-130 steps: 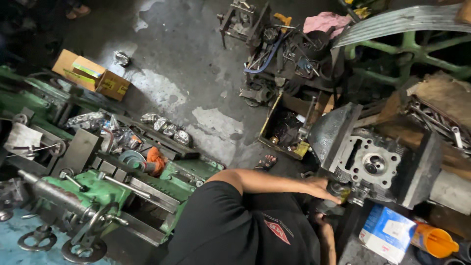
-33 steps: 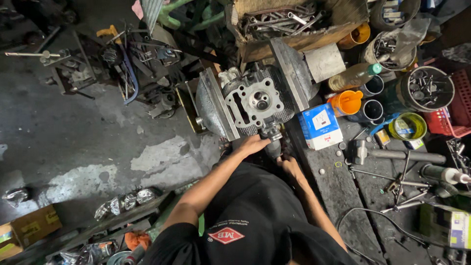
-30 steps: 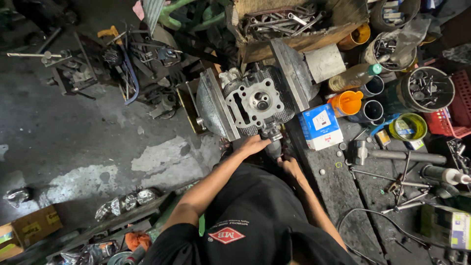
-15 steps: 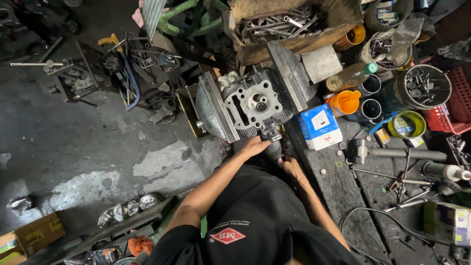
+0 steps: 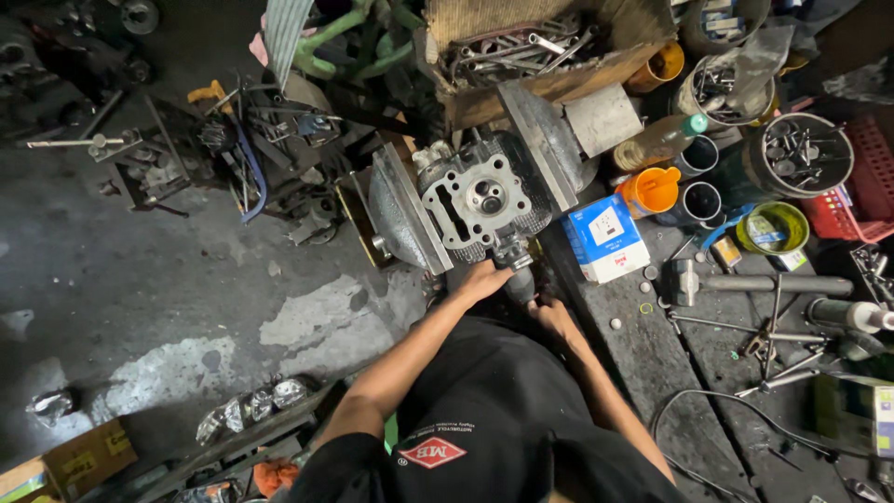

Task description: The person works on a small engine block clamped in a vise, inserting a small metal pin by hand into a hole. They then pick up a corded rotary tool and use it to grind or clean the interior of the same hole in the engine block.

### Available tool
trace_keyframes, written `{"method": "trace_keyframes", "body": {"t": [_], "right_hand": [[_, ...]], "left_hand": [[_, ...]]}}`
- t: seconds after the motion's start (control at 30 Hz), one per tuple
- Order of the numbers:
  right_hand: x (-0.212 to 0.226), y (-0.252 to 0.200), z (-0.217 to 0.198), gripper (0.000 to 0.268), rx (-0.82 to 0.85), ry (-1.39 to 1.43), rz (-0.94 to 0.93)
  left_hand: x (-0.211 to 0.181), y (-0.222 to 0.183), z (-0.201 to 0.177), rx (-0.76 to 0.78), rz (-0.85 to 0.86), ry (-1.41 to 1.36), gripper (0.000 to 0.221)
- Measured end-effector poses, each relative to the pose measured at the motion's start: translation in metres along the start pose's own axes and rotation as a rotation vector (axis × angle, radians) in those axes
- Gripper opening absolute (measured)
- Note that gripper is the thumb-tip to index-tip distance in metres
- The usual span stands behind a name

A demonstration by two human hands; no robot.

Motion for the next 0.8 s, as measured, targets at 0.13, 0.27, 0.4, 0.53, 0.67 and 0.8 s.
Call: {"method": "trace_keyframes", "body": {"t": [0.13, 0.27, 0.4, 0.53, 0.67, 0.8], "right_hand": [[0.002, -0.002, -0.003, 0.041, -0.030, 0.030, 0.014], [-0.001, -0.009, -0.001, 0.039, -0.011, 0.016, 0.051], [0.013, -0.009, -0.006, 0.038, -0.041, 0.034, -0.007], [0.018, -0.015, -0.002, 0.036, -0.008, 0.084, 0.007], [0.021, -0.019, -0.004, 0.036, -0.017, 0.046, 0.017], [0.026, -0.017, -0.005, 0.036, -0.005, -0.030, -0.018]], "left_hand": [[-0.013, -0.001, -0.005, 0.000, 0.049, -0.032, 0.054], [-0.028, -0.006, -0.008, -0.026, 0.060, 0.000, 0.055], [-0.033, -0.008, -0.006, 0.018, -0.056, -0.023, 0.054], [-0.057, -0.014, -0.013, -0.016, 0.036, -0.134, 0.053], [-0.064, -0.017, -0.015, -0.049, 0.029, -0.108, 0.052], [-0.057, -0.016, -0.012, -0.012, -0.056, -0.121, 0.050]]}}
Point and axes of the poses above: each hand's wrist, its own y-axis towards the middle knuckle, its own z-axis out of the palm, x = y × z, the point moved 10 cm from there along y, towards the middle knuckle, and after that the axes turned 4 degrees about -x, right-handed, at the moved point
